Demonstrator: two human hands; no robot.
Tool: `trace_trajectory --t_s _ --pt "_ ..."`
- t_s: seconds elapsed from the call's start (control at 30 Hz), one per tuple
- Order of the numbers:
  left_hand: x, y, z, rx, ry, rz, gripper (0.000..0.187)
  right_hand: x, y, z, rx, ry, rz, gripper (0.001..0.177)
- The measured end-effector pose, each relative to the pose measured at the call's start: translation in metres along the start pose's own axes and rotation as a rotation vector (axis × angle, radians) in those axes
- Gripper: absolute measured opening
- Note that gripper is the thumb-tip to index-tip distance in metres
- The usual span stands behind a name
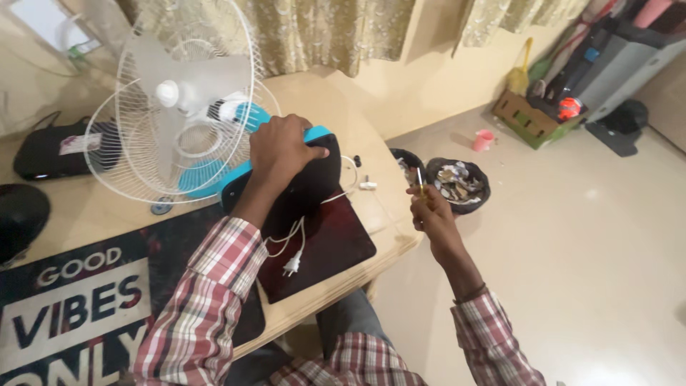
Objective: The person uses a screwdriver to tighten screws on the back of a small black and blue electronic device. They rotate the device to access different screw locations and continue securing the casing.
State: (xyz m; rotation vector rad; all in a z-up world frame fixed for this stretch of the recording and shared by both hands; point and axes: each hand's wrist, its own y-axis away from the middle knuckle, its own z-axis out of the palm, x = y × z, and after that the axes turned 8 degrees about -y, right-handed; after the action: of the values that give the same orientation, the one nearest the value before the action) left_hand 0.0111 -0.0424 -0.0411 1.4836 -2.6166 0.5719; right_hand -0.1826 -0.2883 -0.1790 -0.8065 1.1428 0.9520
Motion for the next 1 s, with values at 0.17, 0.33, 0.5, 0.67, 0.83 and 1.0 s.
trace_trajectory --t_s 0.17,0.33,0.5,0.67,0.83,1.0 --pt "0.012 -0.001 0.017 0.0 -0.138 0.029 0.044 0.028 -0.028 -0.015 0.075 0.185 -0.009 0.016" --pt "0.018 0.002 0.027 0.079 -0.391 0.129 0.045 0.053 -0.078 -0.018 0.081 0.509 -0.33 0.021" --pt "0.021 0.02 0.031 0.334 -0.527 0.311 0.06 0.066 -0.127 -0.008 0.061 0.69 -0.386 0.032" --pt "0.026 0.054 0.034 0.515 -0.397 0.354 0.053 0.073 -0.168 0.006 -0.04 0.85 -0.322 0.032" --pt "0.03 0.11 0.052 0.536 -0.066 0.274 0.038 0.082 -0.185 0.018 -0.164 0.841 -0.394 0.028" --pt "0.034 0.151 0.087 0.374 0.238 0.077 0.034 0.099 -0.201 0.027 -0.314 0.898 -0.459 0.028"
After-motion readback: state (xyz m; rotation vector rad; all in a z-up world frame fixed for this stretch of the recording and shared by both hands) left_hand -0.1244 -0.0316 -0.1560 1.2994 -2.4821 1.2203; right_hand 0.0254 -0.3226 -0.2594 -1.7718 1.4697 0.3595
